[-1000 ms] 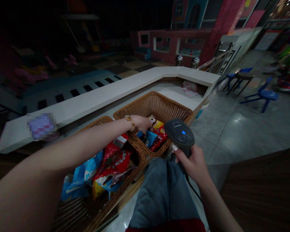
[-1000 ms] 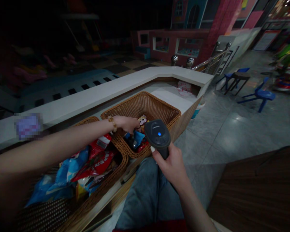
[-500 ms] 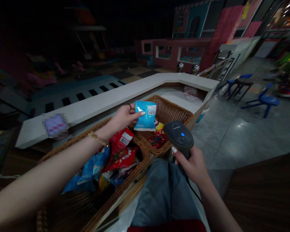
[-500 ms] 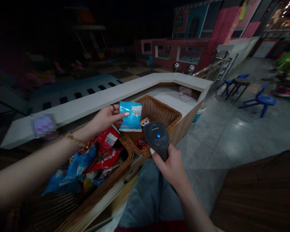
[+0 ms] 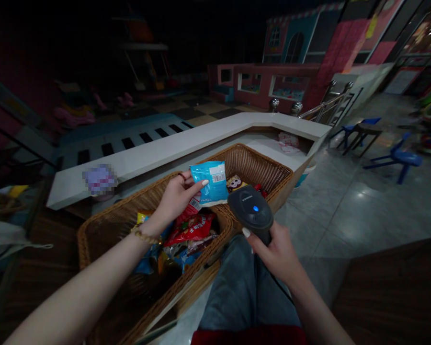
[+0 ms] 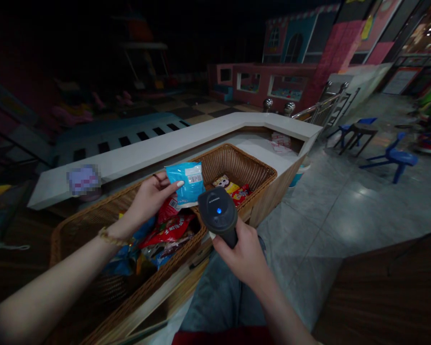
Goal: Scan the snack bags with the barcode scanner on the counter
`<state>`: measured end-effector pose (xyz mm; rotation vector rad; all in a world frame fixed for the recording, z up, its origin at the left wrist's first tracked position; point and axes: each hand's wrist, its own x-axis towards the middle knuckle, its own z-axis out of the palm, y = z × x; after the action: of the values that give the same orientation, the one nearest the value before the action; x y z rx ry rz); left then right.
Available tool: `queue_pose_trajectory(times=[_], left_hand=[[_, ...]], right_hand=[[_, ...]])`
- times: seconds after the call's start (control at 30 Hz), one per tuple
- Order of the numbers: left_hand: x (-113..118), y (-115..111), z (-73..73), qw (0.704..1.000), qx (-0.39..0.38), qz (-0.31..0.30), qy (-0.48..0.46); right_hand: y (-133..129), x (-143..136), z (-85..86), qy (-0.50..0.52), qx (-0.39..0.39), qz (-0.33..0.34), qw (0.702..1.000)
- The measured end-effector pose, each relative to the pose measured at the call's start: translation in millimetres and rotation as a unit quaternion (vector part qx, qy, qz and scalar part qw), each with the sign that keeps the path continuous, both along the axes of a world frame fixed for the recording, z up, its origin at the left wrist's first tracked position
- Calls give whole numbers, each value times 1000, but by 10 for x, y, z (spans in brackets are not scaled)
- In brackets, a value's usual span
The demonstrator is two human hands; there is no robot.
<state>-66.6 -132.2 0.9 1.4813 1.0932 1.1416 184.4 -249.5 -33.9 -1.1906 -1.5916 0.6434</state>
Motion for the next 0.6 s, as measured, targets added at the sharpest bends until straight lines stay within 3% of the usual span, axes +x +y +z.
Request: queue_pose_trajectory(times=[0.23, 0.6], left_hand=[[-66, -35, -7, 997, 70, 35, 27], [-93, -34, -10, 995, 83, 54, 25]], right_hand=[[-20, -92, 59, -4, 9, 25, 1000], [-34, -130, 59, -12, 25, 28, 999]])
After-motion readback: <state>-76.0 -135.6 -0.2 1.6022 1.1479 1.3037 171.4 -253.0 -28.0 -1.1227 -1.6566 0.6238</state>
